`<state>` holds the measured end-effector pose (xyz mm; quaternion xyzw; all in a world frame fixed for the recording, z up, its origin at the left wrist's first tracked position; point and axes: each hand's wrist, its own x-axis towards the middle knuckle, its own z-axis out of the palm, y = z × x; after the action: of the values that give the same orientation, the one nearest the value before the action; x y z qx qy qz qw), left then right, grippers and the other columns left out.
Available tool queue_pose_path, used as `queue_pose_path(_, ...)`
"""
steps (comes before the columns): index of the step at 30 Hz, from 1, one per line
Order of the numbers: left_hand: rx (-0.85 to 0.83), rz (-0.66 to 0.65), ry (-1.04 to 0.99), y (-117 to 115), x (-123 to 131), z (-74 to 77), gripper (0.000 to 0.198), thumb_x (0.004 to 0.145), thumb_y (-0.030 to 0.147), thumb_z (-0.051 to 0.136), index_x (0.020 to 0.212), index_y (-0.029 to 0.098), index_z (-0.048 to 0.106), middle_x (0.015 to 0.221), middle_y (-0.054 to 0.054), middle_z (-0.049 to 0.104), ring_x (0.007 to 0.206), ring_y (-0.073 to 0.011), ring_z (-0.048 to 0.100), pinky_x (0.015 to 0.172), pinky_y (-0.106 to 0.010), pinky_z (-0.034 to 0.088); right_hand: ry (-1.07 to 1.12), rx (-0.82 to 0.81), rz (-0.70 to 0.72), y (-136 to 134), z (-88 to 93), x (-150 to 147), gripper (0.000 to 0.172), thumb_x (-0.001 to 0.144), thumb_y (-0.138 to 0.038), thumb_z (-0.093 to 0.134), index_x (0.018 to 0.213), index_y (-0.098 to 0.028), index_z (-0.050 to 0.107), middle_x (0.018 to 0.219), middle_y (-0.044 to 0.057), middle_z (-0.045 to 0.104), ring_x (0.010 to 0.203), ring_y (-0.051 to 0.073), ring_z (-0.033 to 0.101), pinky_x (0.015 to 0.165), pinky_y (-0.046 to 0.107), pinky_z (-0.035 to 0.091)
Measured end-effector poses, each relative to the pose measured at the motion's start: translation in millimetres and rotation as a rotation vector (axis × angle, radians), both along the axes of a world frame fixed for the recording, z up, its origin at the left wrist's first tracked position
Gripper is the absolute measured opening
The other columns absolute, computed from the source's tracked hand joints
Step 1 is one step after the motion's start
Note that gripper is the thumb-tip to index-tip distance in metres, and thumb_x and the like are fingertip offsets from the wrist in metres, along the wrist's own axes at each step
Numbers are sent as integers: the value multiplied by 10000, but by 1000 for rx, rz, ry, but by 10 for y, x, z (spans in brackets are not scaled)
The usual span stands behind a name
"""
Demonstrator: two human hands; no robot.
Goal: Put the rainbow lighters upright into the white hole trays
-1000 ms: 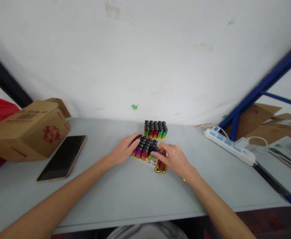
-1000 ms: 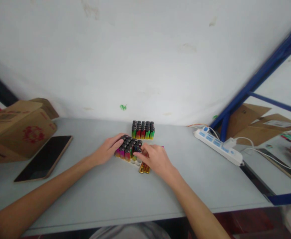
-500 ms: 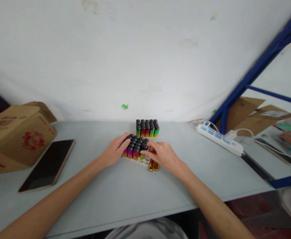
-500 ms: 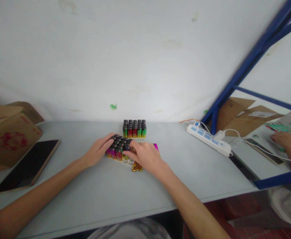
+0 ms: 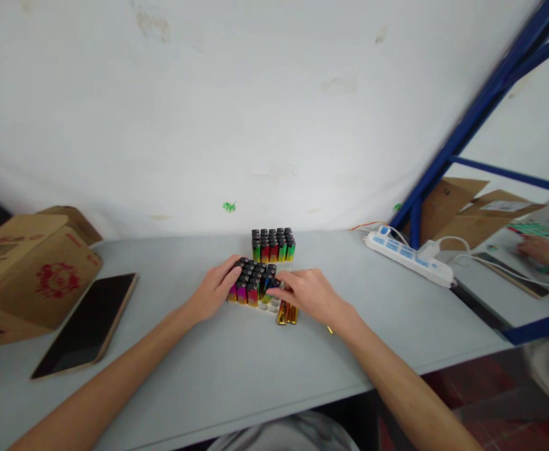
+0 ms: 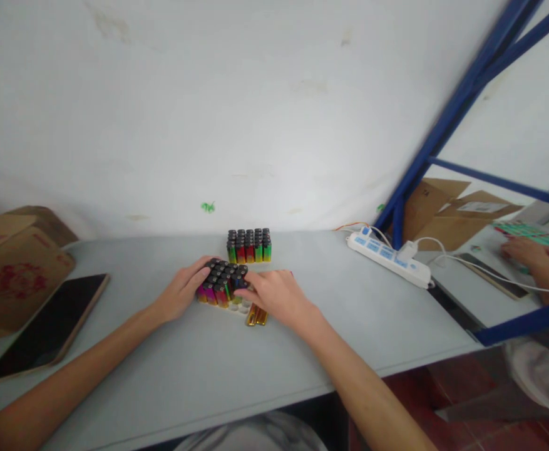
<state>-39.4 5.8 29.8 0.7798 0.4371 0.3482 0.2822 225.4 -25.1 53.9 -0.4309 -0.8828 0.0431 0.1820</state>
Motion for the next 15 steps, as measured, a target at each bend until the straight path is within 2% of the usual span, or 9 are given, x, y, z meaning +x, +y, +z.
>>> queue_pose_path(3,2,9,4,-3,3,2,548,1095,592,375,1255,184,704,1115,-72,797,1078,-288,715,985,-363,559,-14,-55,-45,-21,-15,-78,313,1070,-517,731,1050,-206,759,850,60,806,679,195,681,606,298,292)
queue_pose_path(7,-3,10,11,-5,3,8,536,1092,579,375,1257,185,698,1140,-69,793,1094,-285,714,997,-360,555,-1,-127,-72,-29,78,-48,422,1065,-587,708,891,-203,740,826,44,790,696,183,678,630,289,321)
queue_pose_path(9,-5,8,20,-7,1,9,539,1093,588,369,1243,188,698,1125,-68,793,1079,-284,717,975,-360,558,44,-138,-95,17,139,124,441,1105,-583,641,893,-209,740,778,25,760,699,181,674,661,284,361)
queue_pose_path(11,-9,8,29,-12,0,10,544,1095,598,363,1221,191,701,1110,-69,793,1060,-285,722,951,-361,561,73,-100,-170,97,172,384,408,1173,-483,535,967,-207,753,803,38,760,739,197,688,709,293,405)
queue_pose_path(13,-10,7,25,-18,0,11,544,1097,601,361,1219,196,702,1113,-68,795,1058,-285,726,950,-364,561,77,-62,-235,188,167,666,279,1170,-324,528,1082,-193,758,937,79,796,866,223,722,796,307,457)
queue_pose_path(15,-9,5,15,-23,2,11,539,1099,601,361,1222,200,699,1118,-66,796,1062,-283,726,958,-366,557,64,-79,-245,259,140,898,222,1131,-210,538,1137,-177,758,1084,118,807,1000,238,735,888,320,487)
